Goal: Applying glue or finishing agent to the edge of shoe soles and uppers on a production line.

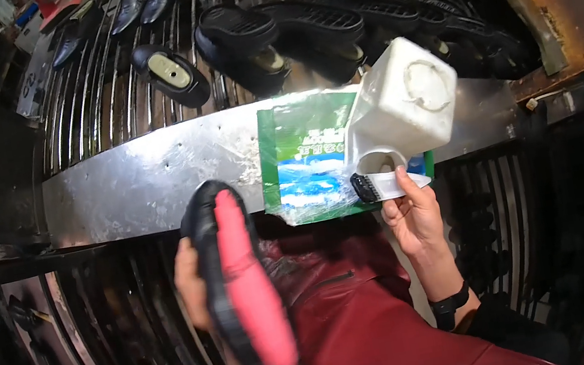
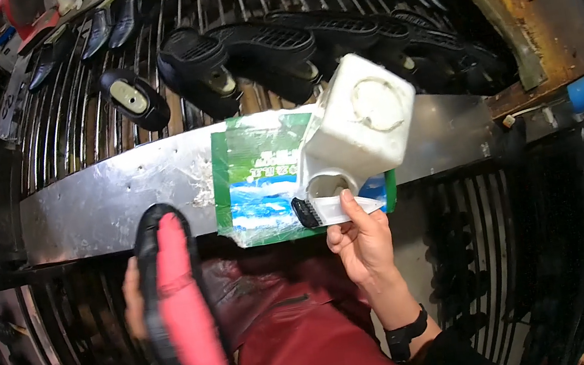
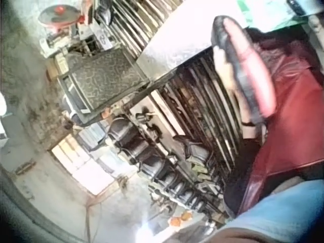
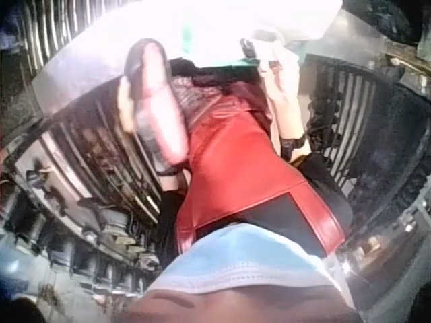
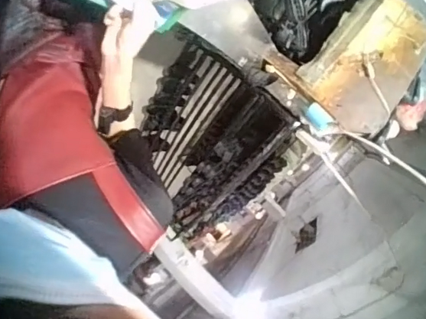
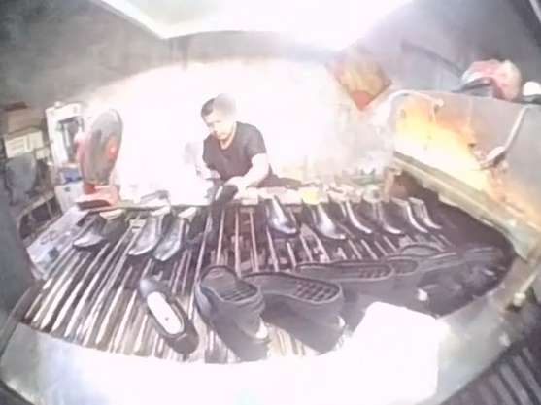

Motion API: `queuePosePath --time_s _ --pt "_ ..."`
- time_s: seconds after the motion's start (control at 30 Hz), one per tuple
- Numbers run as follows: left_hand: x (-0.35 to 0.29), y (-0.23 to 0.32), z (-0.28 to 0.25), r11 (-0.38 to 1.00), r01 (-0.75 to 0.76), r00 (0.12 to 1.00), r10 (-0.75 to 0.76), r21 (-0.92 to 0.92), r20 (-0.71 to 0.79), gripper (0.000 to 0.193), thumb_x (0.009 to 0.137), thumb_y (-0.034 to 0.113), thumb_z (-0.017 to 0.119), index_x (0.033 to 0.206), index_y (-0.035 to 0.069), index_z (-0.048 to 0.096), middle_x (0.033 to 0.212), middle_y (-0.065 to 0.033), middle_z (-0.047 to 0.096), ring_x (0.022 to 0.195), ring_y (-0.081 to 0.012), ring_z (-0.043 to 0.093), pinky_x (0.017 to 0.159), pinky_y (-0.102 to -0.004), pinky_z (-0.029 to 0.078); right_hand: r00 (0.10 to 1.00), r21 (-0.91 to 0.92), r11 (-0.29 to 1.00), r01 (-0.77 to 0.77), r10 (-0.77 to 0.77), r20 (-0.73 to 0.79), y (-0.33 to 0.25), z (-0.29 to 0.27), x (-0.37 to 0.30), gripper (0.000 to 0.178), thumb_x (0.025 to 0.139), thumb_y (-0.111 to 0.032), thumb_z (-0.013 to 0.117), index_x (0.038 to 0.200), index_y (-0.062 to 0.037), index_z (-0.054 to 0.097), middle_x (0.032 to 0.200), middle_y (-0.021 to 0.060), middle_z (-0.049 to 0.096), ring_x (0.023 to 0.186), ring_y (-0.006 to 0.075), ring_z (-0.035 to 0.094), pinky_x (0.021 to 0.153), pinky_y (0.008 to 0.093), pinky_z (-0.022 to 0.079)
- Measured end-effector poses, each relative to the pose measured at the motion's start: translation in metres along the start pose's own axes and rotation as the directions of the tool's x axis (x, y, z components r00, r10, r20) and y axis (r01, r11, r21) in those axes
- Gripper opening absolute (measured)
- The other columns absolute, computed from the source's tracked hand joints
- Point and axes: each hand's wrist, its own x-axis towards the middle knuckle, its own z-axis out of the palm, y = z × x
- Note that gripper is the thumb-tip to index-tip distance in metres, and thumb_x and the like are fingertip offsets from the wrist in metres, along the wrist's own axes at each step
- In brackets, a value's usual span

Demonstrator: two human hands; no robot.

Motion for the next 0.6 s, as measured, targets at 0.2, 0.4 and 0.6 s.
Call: queuePosePath --time_s 0.2,0.4,0.6 --pt "-0.019 -0.089 0.049 0.792 -0.605 0.791 0.587 0.078 0.173 0.036 0.103 0.001 0.059 0.138 -0.002 0.052 0.136 -0.0304 0.067 0.124 -0.0478 0.067 0.106 -0.0539 0.055 0.898 -0.043 0.998 -0.041 0.056 0.437 0.039 0.026 0.004 0.018 0.104 -0.014 0.072 0.110 0.0029 0.069 0.085 0.0151 0.073 0.058 0.0185 0.067 0.047 0.0292 0.051" --pt "-0.021 -0.084 0.042 0.835 -0.547 0.831 0.532 0.064 0.163 0.034 0.103 -0.001 0.058 0.136 -0.003 0.054 0.137 -0.0305 0.066 0.126 -0.0470 0.066 0.107 -0.0534 0.054 0.795 -0.241 0.970 0.037 0.117 0.595 0.058 0.064 0.017 0.017 0.099 -0.011 0.077 0.107 0.0037 0.073 0.083 0.0111 0.074 0.058 0.0130 0.068 0.048 0.0246 0.049" --pt "-0.016 -0.081 0.041 0.823 -0.563 0.824 0.551 0.081 0.132 0.032 0.103 -0.001 0.059 0.135 -0.003 0.055 0.133 -0.0310 0.068 0.124 -0.0465 0.068 0.106 -0.0530 0.055 0.867 -0.328 0.909 0.256 -0.066 0.493 0.078 0.117 0.079 0.016 0.099 -0.012 0.077 0.096 0.0032 0.073 0.077 0.0048 0.072 0.055 0.0108 0.065 0.048 0.0260 0.048"
